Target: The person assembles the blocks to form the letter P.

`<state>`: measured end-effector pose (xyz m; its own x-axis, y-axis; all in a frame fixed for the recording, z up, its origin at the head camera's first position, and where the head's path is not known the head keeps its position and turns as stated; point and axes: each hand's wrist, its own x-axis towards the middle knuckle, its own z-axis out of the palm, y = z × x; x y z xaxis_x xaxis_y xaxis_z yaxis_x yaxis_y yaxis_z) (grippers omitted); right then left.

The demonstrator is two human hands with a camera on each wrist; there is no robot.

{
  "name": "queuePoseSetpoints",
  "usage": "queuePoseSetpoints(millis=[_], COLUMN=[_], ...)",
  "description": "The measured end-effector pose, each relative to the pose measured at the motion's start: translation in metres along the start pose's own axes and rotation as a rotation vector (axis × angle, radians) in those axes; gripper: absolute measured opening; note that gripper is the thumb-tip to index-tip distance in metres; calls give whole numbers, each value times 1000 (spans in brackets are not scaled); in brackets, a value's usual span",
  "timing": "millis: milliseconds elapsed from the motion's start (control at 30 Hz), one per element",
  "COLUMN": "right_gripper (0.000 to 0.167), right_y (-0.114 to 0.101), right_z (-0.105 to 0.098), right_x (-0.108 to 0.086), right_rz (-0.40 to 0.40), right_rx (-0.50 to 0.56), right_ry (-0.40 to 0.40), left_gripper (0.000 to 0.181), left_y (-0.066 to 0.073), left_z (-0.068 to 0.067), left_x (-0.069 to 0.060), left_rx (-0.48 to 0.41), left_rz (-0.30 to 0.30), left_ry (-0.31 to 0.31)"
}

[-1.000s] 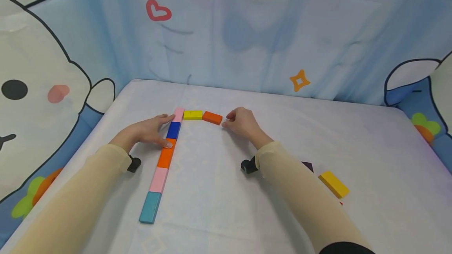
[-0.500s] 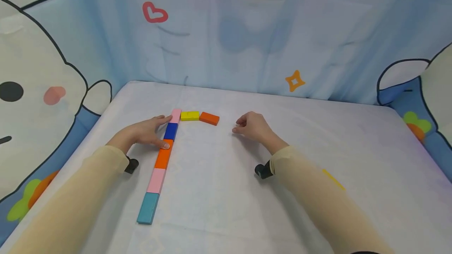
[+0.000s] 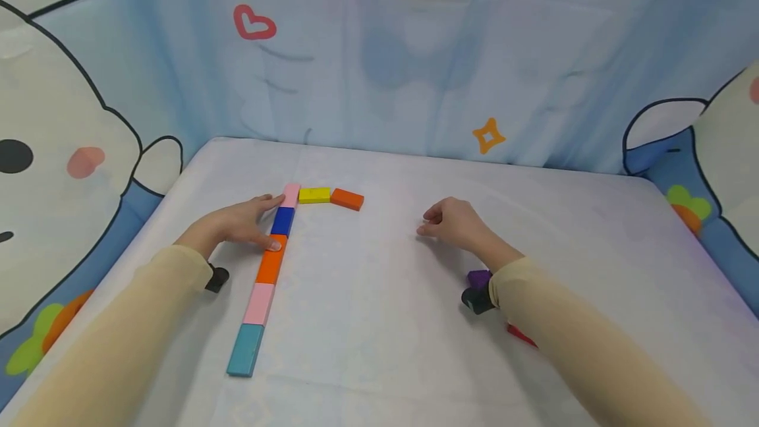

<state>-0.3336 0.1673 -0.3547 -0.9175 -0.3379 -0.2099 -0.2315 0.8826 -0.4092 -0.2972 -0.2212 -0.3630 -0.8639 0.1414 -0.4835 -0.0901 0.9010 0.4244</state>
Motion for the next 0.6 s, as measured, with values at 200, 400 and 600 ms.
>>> queuePoseSetpoints(millis=[200, 400, 600], right_gripper=[46, 46, 47], right_y=[14, 28, 40], right_z=[-4, -5, -9], right_x=[-15, -33, -50], right_rz=[-14, -22, -31], right_rx=[1, -8, -18], right_ry=[7, -1, -8], left_gripper=[102, 103, 101], left_y=[1, 0, -2], left_z=[-1, 0, 1], left_x=[-2, -1, 0], left_rx=[5, 2, 1], left_rz=[3, 10, 20], left_ry=[-4, -1, 0])
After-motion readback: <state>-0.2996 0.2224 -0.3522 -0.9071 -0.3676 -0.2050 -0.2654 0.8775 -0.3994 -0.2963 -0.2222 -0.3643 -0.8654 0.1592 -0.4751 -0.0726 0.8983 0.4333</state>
